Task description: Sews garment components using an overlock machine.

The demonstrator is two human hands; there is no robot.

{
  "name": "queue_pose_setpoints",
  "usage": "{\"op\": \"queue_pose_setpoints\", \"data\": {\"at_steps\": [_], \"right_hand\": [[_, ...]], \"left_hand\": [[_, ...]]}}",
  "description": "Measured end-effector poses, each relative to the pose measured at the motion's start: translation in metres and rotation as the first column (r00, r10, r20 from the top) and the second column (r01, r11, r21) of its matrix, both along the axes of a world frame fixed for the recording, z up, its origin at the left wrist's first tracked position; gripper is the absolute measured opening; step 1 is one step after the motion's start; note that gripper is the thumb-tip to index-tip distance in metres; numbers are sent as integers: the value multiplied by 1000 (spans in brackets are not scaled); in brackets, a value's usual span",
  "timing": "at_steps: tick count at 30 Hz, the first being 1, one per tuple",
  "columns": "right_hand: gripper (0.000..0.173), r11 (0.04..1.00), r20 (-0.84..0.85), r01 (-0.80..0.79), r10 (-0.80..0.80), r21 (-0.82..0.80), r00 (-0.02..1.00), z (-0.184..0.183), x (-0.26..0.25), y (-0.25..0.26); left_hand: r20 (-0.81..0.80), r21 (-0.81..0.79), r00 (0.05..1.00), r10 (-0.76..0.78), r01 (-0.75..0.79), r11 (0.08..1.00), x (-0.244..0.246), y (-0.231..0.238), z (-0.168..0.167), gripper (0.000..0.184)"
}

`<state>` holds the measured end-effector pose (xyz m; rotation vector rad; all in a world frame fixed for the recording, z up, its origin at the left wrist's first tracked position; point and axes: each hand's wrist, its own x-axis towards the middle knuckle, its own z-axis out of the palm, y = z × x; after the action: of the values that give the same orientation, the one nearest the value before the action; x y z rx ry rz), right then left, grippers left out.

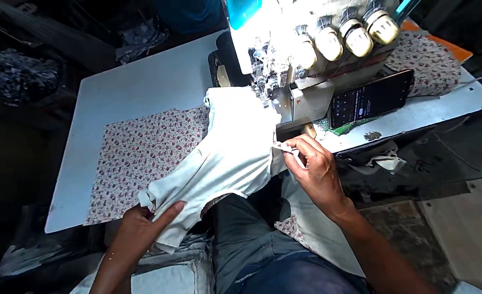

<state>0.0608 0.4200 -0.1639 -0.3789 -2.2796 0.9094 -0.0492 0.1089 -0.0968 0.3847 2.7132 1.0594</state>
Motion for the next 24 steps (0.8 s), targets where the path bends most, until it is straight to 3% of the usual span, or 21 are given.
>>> {"op": "queue_pose_setpoints", "data": {"at_steps": [3,8,12,14,16,18,20,22,24], "right_hand": [[17,999,-11,-45,45,-31,999,2,2,3],[15,992,26,-99,101,-85,995,-2,14,7],[21,996,-4,-67,67,-57,998,-2,33,17],[20,992,-20,-87,86,-92,996,-2,28,21],[18,981,-65,-113,104,-159,992,3,14,26],[17,970,-89,-104,86,-218,992,9,1,27],[16,953,-108,-99,71,-286,992,12,-9,25],[17,932,-119,-106,68,-346,991,13,-15,20],[15,917,-138,-119,71,-381,988,13,-18,16]], "left_hand": [[0,-2,1000,5,-5,1000,-1,2,-3,36],[-62,-113,997,-35,28,993,8,-16,-3,50],[-4,-23,998,-69,68,997,10,-25,28,32],[10,14,995,-104,104,995,-13,-24,48,32],[-33,146,995,-99,103,984,-57,-25,55,30],[-114,362,992,-55,93,927,-100,-3,60,28],[-150,495,987,-65,132,859,-118,39,69,40],[-154,481,984,-93,157,863,-112,64,61,54],[-125,398,990,-72,116,910,-87,78,32,43]]}}
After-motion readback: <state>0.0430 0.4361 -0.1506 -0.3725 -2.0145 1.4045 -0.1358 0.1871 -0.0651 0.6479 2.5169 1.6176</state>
